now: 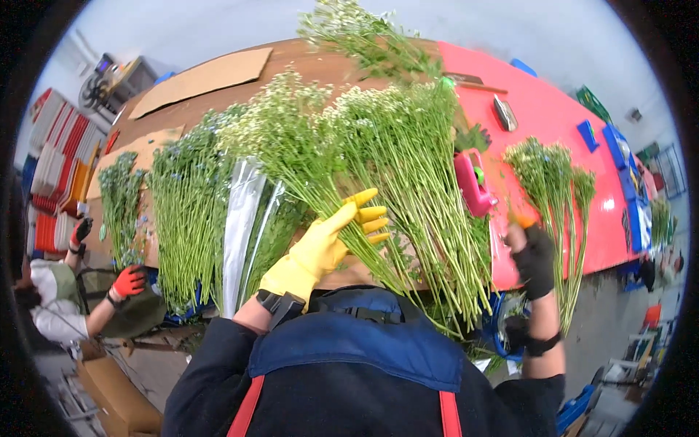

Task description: Sorting and bundling flowers on a workbench in a flower shop.

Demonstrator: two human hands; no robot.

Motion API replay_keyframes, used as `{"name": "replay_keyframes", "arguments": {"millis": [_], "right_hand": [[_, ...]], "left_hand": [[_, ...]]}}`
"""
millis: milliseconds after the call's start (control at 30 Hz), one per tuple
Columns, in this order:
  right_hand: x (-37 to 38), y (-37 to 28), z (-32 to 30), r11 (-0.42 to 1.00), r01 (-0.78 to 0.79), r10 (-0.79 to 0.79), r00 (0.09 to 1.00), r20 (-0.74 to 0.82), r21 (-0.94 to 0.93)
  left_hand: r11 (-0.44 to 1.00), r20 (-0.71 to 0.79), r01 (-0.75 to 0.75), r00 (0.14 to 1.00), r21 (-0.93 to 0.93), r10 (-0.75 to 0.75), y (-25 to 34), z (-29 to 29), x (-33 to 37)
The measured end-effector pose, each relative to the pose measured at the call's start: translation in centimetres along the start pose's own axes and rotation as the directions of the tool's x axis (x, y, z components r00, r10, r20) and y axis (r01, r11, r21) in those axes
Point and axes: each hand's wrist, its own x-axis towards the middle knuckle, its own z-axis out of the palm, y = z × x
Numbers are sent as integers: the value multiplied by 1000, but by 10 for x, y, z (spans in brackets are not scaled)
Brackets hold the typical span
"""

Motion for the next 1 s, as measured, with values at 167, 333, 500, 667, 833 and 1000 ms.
{"name": "replay_keyframes", "arguments": {"millis": [167,333,500,667,833,1000], "right_hand": [[-53,25,124,977,108,-160,941,299,182],[-57,17,153,986,166,-144,813,564,14],[-47,12,169,886,432,-447,702,554,168],[-59,-31,190,978,44,-200,506,839,206],[-77,-65,212,981,-123,-86,427,900,152],[-127,-93,272,982,128,-170,268,948,140]], "left_hand": [[997,37,-73,997,10,72,-8,4,-6],[993,-14,-115,993,9,115,-14,2,-18],[981,-67,-194,978,26,195,-16,0,-42],[979,-115,-201,974,-42,195,-5,4,-72],[947,103,-318,944,38,313,18,-5,-130],[925,64,-378,923,-26,379,32,-34,-207]]}}
